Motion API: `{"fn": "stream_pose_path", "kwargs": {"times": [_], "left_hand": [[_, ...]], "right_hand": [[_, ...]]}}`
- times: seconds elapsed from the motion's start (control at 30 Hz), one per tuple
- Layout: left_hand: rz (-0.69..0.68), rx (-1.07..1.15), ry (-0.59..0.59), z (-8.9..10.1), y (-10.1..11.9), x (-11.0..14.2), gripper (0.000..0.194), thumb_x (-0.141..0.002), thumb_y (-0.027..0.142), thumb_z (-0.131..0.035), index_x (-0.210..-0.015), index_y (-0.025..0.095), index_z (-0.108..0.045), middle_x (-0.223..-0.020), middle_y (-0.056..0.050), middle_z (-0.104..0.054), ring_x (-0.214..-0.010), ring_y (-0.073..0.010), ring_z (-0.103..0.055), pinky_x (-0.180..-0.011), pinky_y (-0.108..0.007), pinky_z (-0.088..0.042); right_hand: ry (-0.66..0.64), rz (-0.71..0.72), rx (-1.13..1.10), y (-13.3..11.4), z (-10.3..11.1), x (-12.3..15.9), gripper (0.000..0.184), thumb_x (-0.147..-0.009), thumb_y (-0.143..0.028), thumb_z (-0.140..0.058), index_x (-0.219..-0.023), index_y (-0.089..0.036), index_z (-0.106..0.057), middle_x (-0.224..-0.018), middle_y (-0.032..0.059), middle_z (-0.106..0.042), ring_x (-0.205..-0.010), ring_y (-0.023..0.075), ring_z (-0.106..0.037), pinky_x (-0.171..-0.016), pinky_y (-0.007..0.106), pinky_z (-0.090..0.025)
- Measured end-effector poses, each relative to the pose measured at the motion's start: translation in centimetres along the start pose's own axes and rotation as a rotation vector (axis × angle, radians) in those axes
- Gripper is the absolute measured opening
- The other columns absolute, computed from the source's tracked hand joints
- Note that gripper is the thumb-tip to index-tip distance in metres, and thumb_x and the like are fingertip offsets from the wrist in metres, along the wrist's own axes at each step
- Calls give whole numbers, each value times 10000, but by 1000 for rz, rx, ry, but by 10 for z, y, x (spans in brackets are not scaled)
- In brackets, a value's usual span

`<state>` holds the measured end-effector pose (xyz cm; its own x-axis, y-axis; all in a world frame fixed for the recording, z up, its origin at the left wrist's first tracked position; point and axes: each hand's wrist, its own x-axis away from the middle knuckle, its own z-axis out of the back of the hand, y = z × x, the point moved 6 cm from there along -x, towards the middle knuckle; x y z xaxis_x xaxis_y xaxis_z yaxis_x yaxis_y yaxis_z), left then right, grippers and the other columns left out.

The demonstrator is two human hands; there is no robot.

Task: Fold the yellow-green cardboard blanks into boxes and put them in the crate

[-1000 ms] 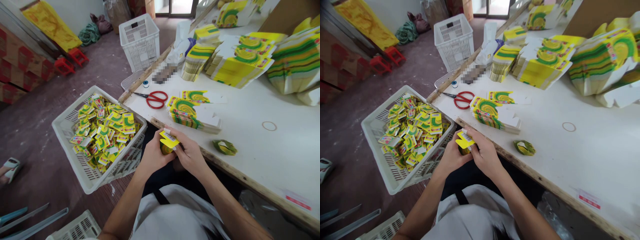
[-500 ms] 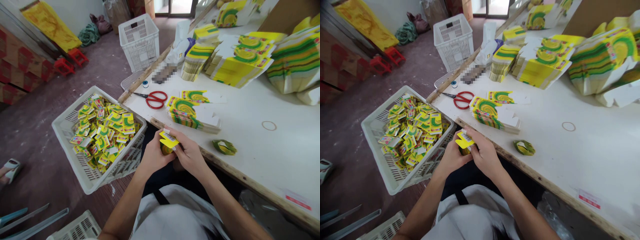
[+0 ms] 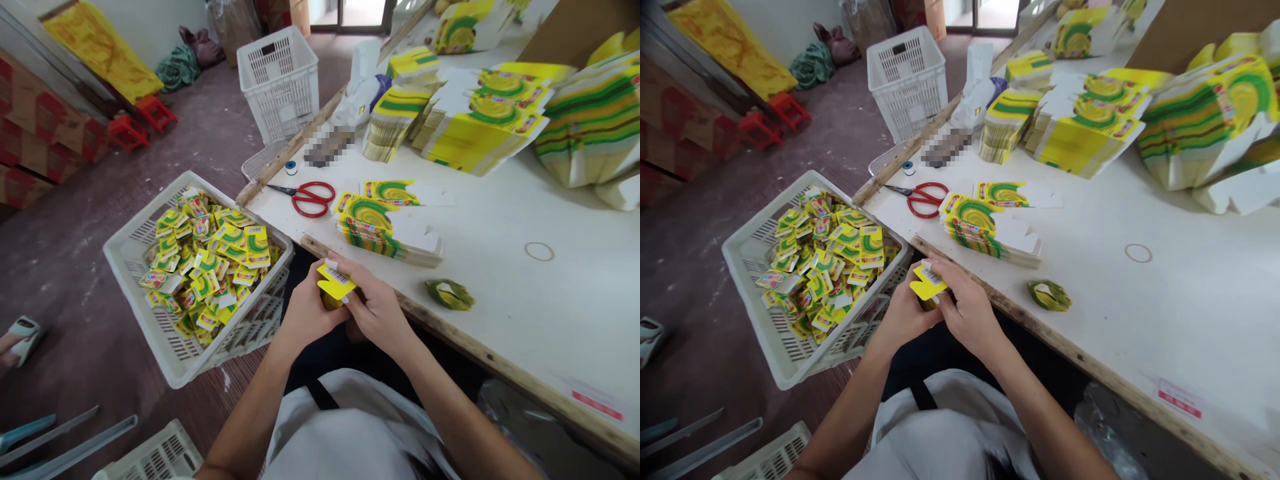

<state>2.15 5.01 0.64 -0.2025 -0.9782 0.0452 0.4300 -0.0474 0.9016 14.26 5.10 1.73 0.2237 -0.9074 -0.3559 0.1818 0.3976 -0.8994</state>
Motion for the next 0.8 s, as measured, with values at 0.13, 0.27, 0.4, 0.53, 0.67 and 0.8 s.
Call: {"fn": "stream_pose_path", "kwargs": {"times": [0.13, 0.27, 0.4, 0.53, 0.67, 0.8], "left_hand": [[-5, -9, 4, 0, 0, -1, 645, -685, 181, -716, -1274, 211, -458, -1097, -45, -695, -998, -235, -673, -874, -341, -513], [7, -18, -3, 0, -1, 0, 642, -686, 187, -718, -1272, 217, -457, -1092, -43, -699, -985, -235, -677, -868, -347, -520], [5, -9, 5, 0, 0, 1, 615, -683, 176, -708, -1247, 211, -466, -1092, -45, -694, -972, -226, -674, -863, -338, -516], [6, -1, -1, 0, -1, 1, 599, -684, 172, -706, -1234, 212, -472, -1066, -35, -693, -931, -215, -673, -833, -330, -518], [2, 3, 1, 0, -1, 1, 600, -690, 176, -714, -1236, 209, -469, -1060, -37, -692, -936, -218, -671, -838, -336, -519], [-2, -5, 2, 0, -1, 1, 597, -699, 172, -716, -1241, 221, -469, -1113, -50, -683, -1010, -239, -663, -887, -365, -522]], "right_hand": [[-9, -21, -2, 0, 0, 0, 565, -823, -20, -472, -1316, -264, -600, -1405, 72, -610, -1326, 225, -550, -1120, 440, -449], [-12, -24, 3, 1, -1, 1, 582, -815, -15, -466, -1325, -268, -591, -1410, 78, -604, -1321, 226, -554, -1120, 467, -447], [-8, -13, -12, 1, -2, 2, 558, -818, -15, -465, -1307, -248, -601, -1389, 93, -619, -1316, 220, -558, -1113, 455, -457], [7, -11, -21, 0, -2, 1, 545, -821, -16, -464, -1293, -249, -607, -1373, 78, -633, -1318, 213, -556, -1115, 429, -460], [-6, 4, -12, -1, -2, 1, 543, -822, -16, -459, -1294, -243, -602, -1372, 78, -634, -1320, 210, -555, -1114, 423, -461], [-9, -8, 3, 0, -2, 1, 559, -823, -18, -452, -1308, -259, -593, -1385, 68, -625, -1324, 212, -551, -1114, 434, -462]]}}
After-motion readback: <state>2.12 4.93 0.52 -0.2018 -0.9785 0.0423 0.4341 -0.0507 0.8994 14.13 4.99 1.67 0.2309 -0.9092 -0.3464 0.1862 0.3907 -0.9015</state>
